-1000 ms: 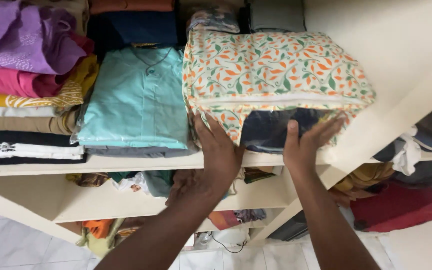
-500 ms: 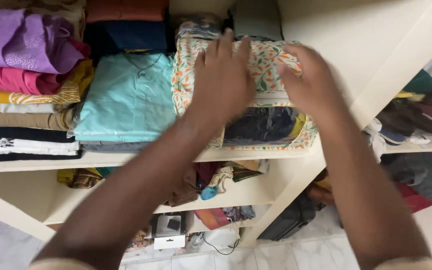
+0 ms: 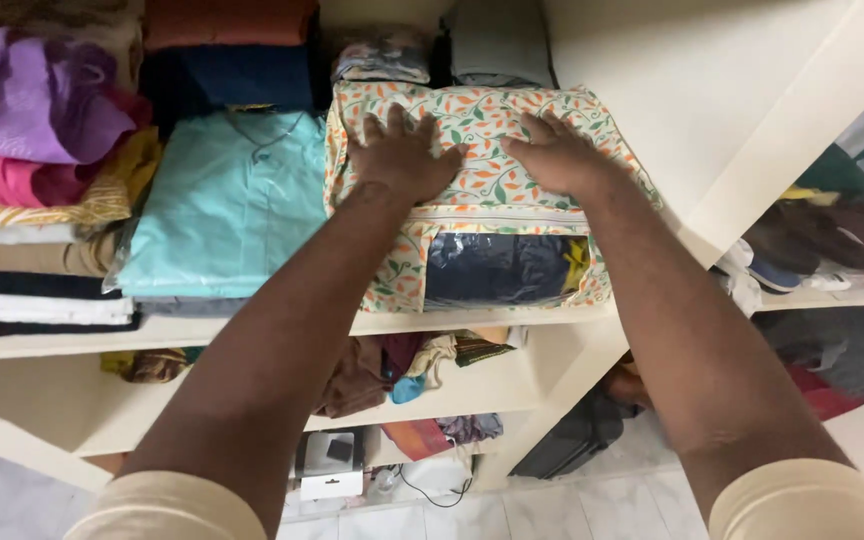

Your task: The person folds various garments and places them into a patterned packing bag inside an open suitcase. They then zip the bag, lift it, and place it on a shelf in a closet alongside other folded clothes.

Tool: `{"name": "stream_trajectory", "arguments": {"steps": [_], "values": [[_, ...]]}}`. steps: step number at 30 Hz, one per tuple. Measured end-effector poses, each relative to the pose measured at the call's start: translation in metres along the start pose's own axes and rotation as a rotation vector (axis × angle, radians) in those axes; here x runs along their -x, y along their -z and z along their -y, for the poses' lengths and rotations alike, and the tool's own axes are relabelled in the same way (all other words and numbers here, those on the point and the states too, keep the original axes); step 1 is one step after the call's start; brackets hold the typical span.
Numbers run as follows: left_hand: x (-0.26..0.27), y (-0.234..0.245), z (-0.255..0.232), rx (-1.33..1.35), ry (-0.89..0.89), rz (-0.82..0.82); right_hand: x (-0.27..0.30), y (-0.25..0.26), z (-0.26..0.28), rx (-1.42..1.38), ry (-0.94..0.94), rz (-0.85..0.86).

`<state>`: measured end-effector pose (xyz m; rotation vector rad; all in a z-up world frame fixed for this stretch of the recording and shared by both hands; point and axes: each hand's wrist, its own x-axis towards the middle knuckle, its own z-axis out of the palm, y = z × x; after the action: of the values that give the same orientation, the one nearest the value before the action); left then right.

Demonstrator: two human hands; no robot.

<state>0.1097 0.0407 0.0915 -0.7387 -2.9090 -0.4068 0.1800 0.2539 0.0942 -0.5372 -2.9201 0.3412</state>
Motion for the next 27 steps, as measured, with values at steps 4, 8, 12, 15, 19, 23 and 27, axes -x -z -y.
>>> {"name": "stream_trajectory", "arguments": {"steps": [4, 8, 12, 15, 19, 23, 27], "values": [[-0.004, -0.003, -0.005, -0.018, -0.004, -0.050, 0.013, 0.008, 0.009, -0.011, -0.022, -0.011], [0.026, 0.022, 0.005, -0.098, -0.121, 0.018, 0.012, 0.004, 0.001, 0.032, 0.012, -0.048], [0.124, 0.058, 0.068, 0.075, -0.496, -0.018, 0.019, 0.002, -0.003, -0.025, 0.086, -0.034], [0.170, 0.055, 0.135, 0.103, -0.748, -0.356, 0.031, 0.006, 0.003, -0.052, -0.051, -0.016], [0.179, 0.038, 0.204, -0.222, -0.605, -0.368, 0.035, 0.007, 0.007, -0.004, -0.079, -0.034], [0.181, 0.026, 0.228, -0.254, -0.612, -0.449, 0.033, 0.005, 0.007, -0.010, -0.072, -0.072], [0.169, 0.023, 0.242, -0.076, -0.666, -0.440, 0.037, 0.005, 0.009, 0.005, -0.085, -0.064]]}}
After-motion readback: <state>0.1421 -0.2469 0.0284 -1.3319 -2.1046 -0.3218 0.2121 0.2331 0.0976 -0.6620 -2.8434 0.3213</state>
